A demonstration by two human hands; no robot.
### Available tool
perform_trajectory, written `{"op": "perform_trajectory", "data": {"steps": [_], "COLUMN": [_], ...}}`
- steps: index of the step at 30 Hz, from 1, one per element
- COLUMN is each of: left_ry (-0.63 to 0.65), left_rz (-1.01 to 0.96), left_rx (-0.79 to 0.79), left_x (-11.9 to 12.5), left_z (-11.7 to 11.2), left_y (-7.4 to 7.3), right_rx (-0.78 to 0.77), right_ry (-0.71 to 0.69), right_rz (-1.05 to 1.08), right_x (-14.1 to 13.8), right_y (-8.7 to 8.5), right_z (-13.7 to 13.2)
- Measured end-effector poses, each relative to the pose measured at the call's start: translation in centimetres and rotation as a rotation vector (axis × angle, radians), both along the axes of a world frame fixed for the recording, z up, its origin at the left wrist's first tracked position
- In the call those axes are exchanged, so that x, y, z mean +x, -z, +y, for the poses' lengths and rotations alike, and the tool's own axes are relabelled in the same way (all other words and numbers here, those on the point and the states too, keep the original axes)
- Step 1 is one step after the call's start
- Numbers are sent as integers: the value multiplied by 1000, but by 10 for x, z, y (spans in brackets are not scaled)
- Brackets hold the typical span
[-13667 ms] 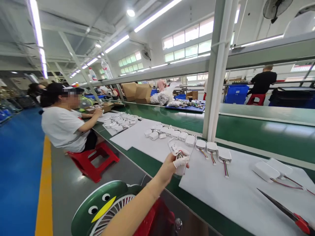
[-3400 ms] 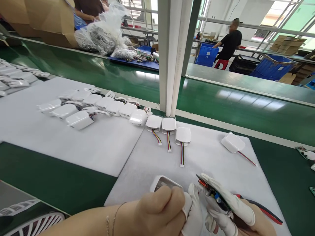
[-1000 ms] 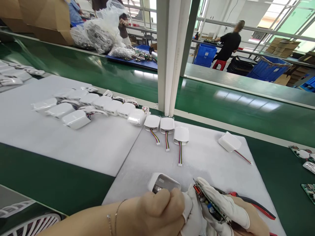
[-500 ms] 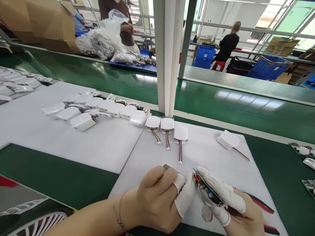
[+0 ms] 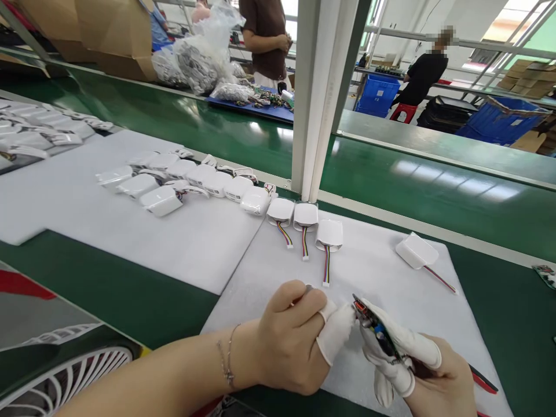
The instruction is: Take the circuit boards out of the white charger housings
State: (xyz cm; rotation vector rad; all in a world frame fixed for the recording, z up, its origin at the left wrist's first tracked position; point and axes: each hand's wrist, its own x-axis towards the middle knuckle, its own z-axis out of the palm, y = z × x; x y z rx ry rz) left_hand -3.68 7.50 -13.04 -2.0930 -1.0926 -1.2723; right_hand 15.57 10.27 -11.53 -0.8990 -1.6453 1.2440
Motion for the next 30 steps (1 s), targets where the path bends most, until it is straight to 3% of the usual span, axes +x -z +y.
{"op": "perform_trajectory", "data": {"steps": [9,24,27,30], "left_ry": [24,96,88,55], "left_rz": [-50,5,22,9], "left_rx": [93,109,123,141], "left_x": [4,0,0,2], "left_z": [-2,1,2,4], "left_y": [4,5,5,4], "right_rx": [-45,73,62,149], "right_ry": [-50,-103,-116,-142], "right_rz": [83,-19,3,-10], "right_x": [-15,-8,-8,-4], "right_y": [-20,-12,-7,-6], "right_z": [-7,-1,0,6]}}
